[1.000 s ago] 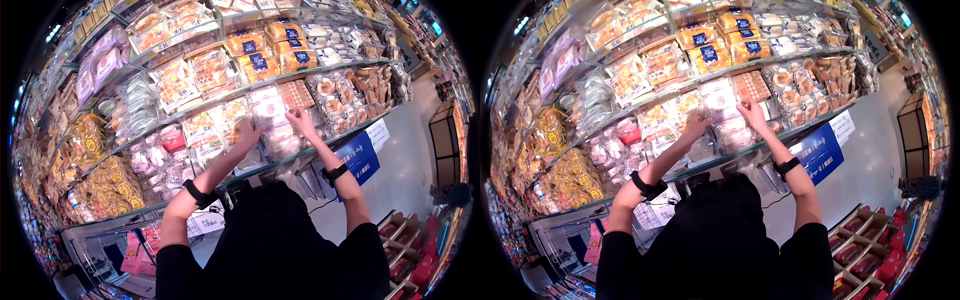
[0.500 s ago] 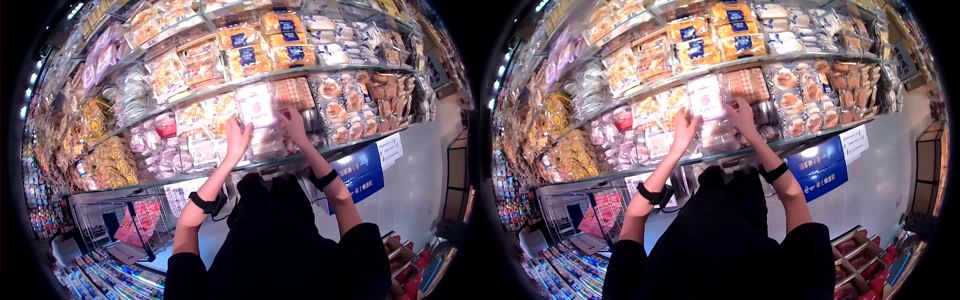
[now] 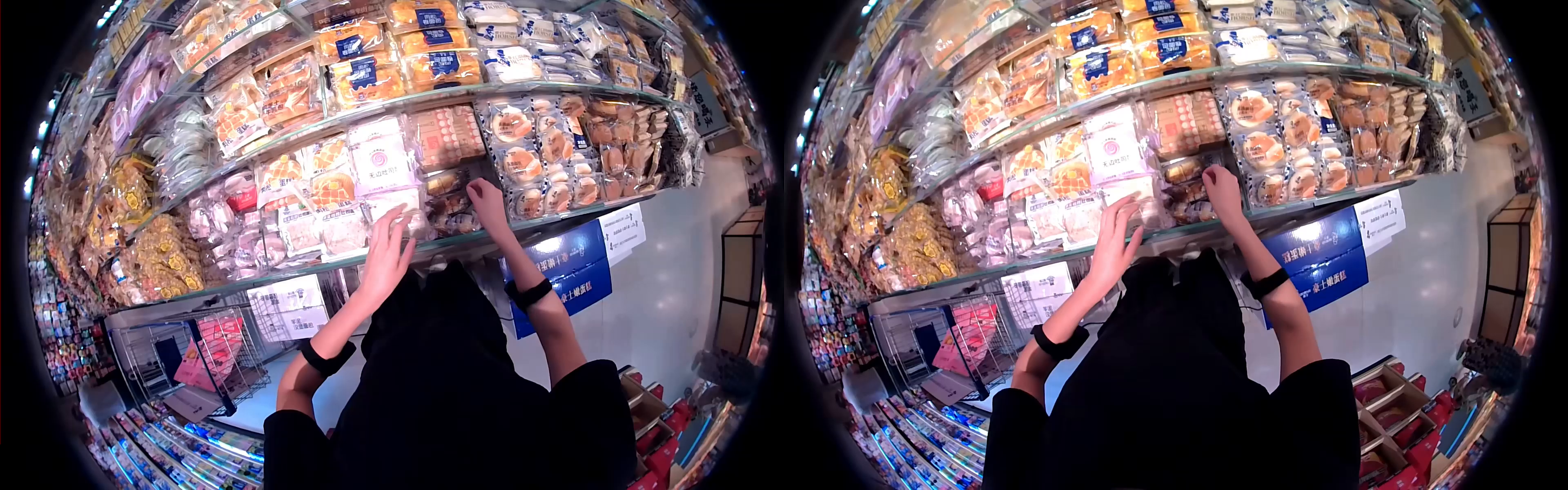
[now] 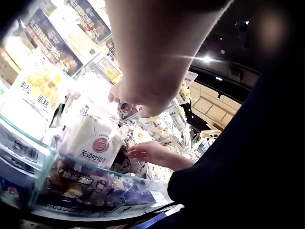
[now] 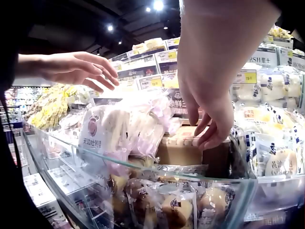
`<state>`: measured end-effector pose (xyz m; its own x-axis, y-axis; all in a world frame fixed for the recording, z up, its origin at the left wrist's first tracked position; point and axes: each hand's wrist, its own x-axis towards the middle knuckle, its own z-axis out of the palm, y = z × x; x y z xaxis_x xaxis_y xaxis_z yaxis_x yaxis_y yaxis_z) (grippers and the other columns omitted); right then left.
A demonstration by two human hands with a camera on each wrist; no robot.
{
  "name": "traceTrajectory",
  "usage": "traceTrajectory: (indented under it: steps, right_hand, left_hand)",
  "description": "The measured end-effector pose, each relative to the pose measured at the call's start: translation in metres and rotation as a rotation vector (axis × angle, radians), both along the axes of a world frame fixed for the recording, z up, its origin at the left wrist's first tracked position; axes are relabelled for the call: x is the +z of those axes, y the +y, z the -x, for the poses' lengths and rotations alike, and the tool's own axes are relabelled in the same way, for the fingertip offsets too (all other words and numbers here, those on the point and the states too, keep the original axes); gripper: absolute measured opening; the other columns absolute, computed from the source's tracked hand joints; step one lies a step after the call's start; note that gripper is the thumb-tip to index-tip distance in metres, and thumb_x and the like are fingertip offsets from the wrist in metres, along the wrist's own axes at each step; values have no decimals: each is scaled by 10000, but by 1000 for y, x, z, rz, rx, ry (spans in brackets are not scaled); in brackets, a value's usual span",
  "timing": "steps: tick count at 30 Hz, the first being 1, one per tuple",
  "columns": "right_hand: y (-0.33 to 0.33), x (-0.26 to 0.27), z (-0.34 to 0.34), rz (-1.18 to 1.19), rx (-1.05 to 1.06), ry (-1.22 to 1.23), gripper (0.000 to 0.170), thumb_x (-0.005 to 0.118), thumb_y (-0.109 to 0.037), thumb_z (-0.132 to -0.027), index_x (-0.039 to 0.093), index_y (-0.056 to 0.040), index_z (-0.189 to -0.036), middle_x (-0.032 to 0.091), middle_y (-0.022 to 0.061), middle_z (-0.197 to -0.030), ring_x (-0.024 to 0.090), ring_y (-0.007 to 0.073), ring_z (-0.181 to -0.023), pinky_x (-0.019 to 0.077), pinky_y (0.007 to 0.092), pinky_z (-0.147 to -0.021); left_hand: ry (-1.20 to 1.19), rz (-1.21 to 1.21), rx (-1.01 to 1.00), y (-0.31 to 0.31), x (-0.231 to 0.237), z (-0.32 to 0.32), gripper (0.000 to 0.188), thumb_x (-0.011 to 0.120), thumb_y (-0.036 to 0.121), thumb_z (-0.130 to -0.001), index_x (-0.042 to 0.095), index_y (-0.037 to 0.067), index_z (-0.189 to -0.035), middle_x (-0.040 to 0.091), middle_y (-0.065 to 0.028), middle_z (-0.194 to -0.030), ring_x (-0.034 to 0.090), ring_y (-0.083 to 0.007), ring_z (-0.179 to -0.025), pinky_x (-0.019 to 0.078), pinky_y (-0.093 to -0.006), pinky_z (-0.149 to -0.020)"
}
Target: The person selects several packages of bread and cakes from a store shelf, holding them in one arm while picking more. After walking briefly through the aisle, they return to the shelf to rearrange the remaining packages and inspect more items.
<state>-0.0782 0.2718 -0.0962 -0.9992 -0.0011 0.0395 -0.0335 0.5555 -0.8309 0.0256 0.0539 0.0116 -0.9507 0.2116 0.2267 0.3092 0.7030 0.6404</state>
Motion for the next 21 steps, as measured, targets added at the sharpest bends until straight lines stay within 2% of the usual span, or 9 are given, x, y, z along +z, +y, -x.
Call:
traceTrajectory:
  steps: [2, 3, 5, 6, 10, 15, 17, 19, 21]
  right_hand:
    - [2, -8, 5, -185, 69, 46, 150, 571, -90, -743, 582, -5, -866, 590, 154, -826, 578, 303, -798, 460, 376, -713]
    - [6, -16, 2, -182, 71, 42, 150, 571, -90, -743, 582, -5, -866, 590, 154, -826, 578, 303, -798, 460, 376, -713]
    - [14, -34, -2, -725, 288, -35, 222, 588, -114, -694, 582, -44, -904, 569, 153, -882, 547, 338, -857, 455, 408, -743]
    - [16, -43, -7, -748, 358, -149, 293, 598, -145, -659, 578, -82, -944, 552, 152, -938, 525, 358, -883, 445, 436, -757]
    - [23, -57, -7, -882, 528, -81, 280, 591, -212, -691, 599, -121, -955, 559, 141, -957, 537, 345, -916, 450, 450, -749]
    - [21, -47, 18, -913, 741, -364, 362, 708, -340, -600, 644, -203, -929, 566, 127, -976, 551, 354, -940, 449, 447, -785]
    - [18, -49, 21, -973, 751, -376, 394, 730, -365, -576, 662, -164, -908, 573, 131, -998, 565, 343, -939, 468, 434, -770]
    - [18, -61, 19, -1129, 759, -317, 464, 682, -491, -603, 644, -204, -965, 563, 149, -1020, 561, 324, -939, 477, 424, -767]
    - [24, -76, 16, -1088, 678, -150, 435, 718, -448, -585, 677, -85, -822, 630, 122, -885, 612, 300, -847, 486, 397, -735]
  left_hand:
    - [18, 23, -21, 5, 0, 1, 349, 559, 42, -790, 449, -6, -1117, 388, -167, -1198, 397, -347, -1114, 360, -398, -921]
    - [37, 45, -44, 6, 0, 0, 334, 562, 41, -788, 460, -6, -1103, 394, -166, -1191, 403, -345, -1109, 368, -399, -913]
    - [26, 45, -37, 6, -3, -5, 311, 562, 45, -789, 473, -5, -1083, 401, -164, -1182, 407, -345, -1104, 372, -400, -907]
    - [22, 43, -33, 5, -5, -7, 289, 562, 50, -790, 486, -4, -1063, 408, -162, -1173, 411, -345, -1099, 377, -401, -902]
    - [-37, 36, 25, -1, -12, -22, 262, 559, 61, -793, 496, 4, -1041, 419, -152, -1160, 419, -341, -1089, 384, -398, -891]
    - [-43, 37, 7, -7, -16, -36, 230, 546, 77, -805, 503, 3, -1020, 426, -144, -1149, 431, -338, -1066, 390, -394, -879]
    - [-41, 42, 21, -5, -16, -39, 223, 545, 74, -806, 506, -1, -1012, 430, -146, -1142, 439, -339, -1054, 394, -394, -873]
    - [-48, 22, -3, -4, -14, -41, 223, 547, 71, -801, 508, -4, -1007, 434, -150, -1133, 447, -342, -1040, 399, -395, -864]
    - [-64, -4, -3, -2, -17, -43, 230, 552, 71, -797, 508, 11, -1014, 441, -146, -1153, 433, -333, -1088, 376, -389, -913]
